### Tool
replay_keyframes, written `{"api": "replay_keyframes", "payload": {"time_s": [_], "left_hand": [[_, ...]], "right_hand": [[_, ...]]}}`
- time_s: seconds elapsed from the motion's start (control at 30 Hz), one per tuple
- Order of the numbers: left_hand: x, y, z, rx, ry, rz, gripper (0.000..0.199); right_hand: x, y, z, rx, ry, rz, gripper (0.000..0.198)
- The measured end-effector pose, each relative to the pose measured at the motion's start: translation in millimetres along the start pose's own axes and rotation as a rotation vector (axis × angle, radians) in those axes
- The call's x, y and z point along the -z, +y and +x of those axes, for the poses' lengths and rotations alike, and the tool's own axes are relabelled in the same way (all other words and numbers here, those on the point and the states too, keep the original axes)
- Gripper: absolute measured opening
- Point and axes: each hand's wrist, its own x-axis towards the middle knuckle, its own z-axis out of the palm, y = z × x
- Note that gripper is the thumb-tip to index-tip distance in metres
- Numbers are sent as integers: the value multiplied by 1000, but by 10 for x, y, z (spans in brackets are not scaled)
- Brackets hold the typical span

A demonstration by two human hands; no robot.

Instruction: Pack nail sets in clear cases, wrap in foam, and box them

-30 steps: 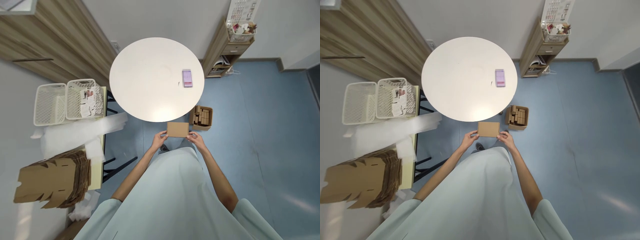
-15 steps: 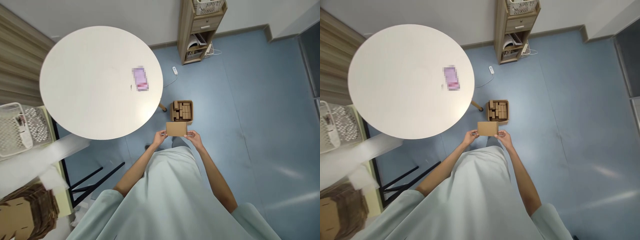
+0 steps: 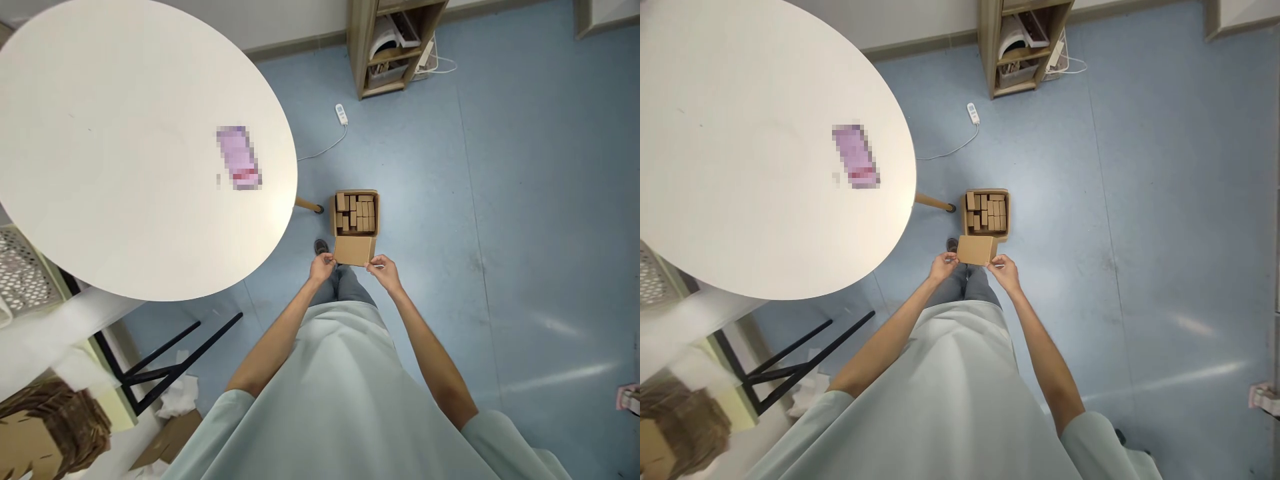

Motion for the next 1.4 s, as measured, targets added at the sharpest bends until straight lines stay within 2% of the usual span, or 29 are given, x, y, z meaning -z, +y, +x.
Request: {"api": "replay_keyframes", "payload": {"time_s": [0.17, 0.33, 0.5, 0.7, 0.93, 1.03, 1.2, 1.3, 1.4], "left_hand": [[-121, 191, 266, 55, -76, -28, 13], [-260, 377, 555, -31, -140, -108, 8], [-298, 427, 930, -128, -177, -210, 20], [-247, 333, 1448, -197, -216, -247, 22], [-160, 167, 1897, -224, -204, -223, 21], [-118, 90, 2026, -238, -207, -236, 20], [2, 73, 2028, -229, -182, -253, 18], [102, 178, 1819, -212, -172, -249, 16], [192, 354, 1479, -216, -186, -257, 15]], "right_hand": [[-50, -110, 426, 12, 72, -145, 31], [-323, -55, 1109, 67, 173, -329, 18], [-757, 238, 1966, 56, 252, -453, 15], [-1249, 689, 2996, -40, 308, -484, 11], [-1700, 1159, 3804, -22, 390, -371, 8], [-1873, 1286, 4022, -34, 357, -298, 6], [-2001, 1308, 4120, -78, 148, -205, 6], [-1911, 1188, 3912, -102, 90, -185, 8], [-1710, 984, 3502, -114, 51, -165, 8]]}}
